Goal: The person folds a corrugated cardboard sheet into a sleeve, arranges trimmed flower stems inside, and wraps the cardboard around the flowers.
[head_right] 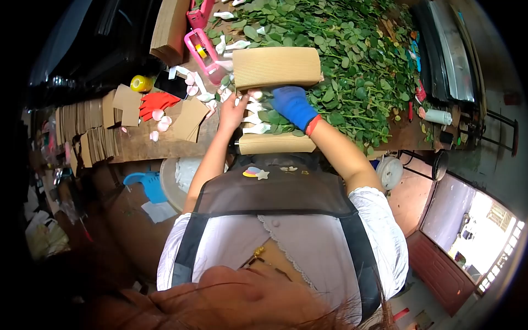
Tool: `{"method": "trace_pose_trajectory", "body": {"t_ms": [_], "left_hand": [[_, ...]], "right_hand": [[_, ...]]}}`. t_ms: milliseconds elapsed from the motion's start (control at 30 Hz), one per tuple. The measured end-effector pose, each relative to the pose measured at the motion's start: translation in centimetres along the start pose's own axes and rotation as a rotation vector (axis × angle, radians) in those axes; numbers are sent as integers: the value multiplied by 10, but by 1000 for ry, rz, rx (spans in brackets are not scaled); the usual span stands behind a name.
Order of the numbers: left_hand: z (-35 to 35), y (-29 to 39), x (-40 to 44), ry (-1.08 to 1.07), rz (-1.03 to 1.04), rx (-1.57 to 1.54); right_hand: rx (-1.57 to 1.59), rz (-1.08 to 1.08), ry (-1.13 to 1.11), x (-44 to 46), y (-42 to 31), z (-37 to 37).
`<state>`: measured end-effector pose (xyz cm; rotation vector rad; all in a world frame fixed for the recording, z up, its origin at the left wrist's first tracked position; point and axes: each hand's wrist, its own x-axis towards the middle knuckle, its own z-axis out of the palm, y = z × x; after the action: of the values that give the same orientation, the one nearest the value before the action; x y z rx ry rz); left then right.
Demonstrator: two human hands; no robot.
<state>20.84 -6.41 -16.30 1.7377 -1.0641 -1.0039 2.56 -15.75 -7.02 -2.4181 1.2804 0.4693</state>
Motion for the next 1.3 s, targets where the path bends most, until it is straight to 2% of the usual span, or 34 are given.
{"method": "trace_pose_trajectory", "body": {"t_ms": [100,133,167,233,300,367,433,533,667,767,800,833,900,1000,1033,1067,1100,1167,1200,1300], "left_hand": [[3,11,-7,68,-58,2],[3,-2,-7,154,-16,48],[6,-21,-3,391,101,-29],[-37,-17,1,479,-45,-111],[-63,-13,-2,243,-51,-263],[-65,-19,-6,-29,-132,-126],[-43,12,-16,64,95,210],[-22,27,-16,-135,-42,256],[-14,22,-30,-22,34,287],[-8,-11,-34,193,14,22],[-22,-6,-29,304,1,54],[-39,-12,-23,344,-195,-73],[-65,-11,-19,336,-116,-411],[-75,4,-34,-3,-163,-203],[-70,7,-32,-53,-49,106],[-60,9,-38,-93,-18,174],[-48,28,-42,-134,16,239],[-34,21,-40,-325,-128,137],[-30,20,-40,-327,-148,120],[-34,17,-48,-208,-22,126]], "right_hand": [[-2,4,77,7,8,22],[-1,8,74,9,8,23],[2,14,70,10,8,23],[46,4,46,7,11,22],[120,-48,7,1,16,10],[130,-99,-12,-2,19,4],[90,-121,16,-3,15,6],[-18,-65,27,2,6,16],[-65,-15,34,4,1,26],[-60,23,14,6,-2,24],[-43,22,12,7,1,27],[-26,20,9,6,2,30],[92,-46,-40,-5,9,12],[122,-111,-75,-10,12,3],[112,-120,-81,-11,9,4],[22,-154,-85,-12,5,6],[-20,-108,-85,-10,1,14],[-117,-13,-82,0,-6,35],[-143,-8,-72,1,-7,37],[-196,4,-41,3,-9,45]]}}
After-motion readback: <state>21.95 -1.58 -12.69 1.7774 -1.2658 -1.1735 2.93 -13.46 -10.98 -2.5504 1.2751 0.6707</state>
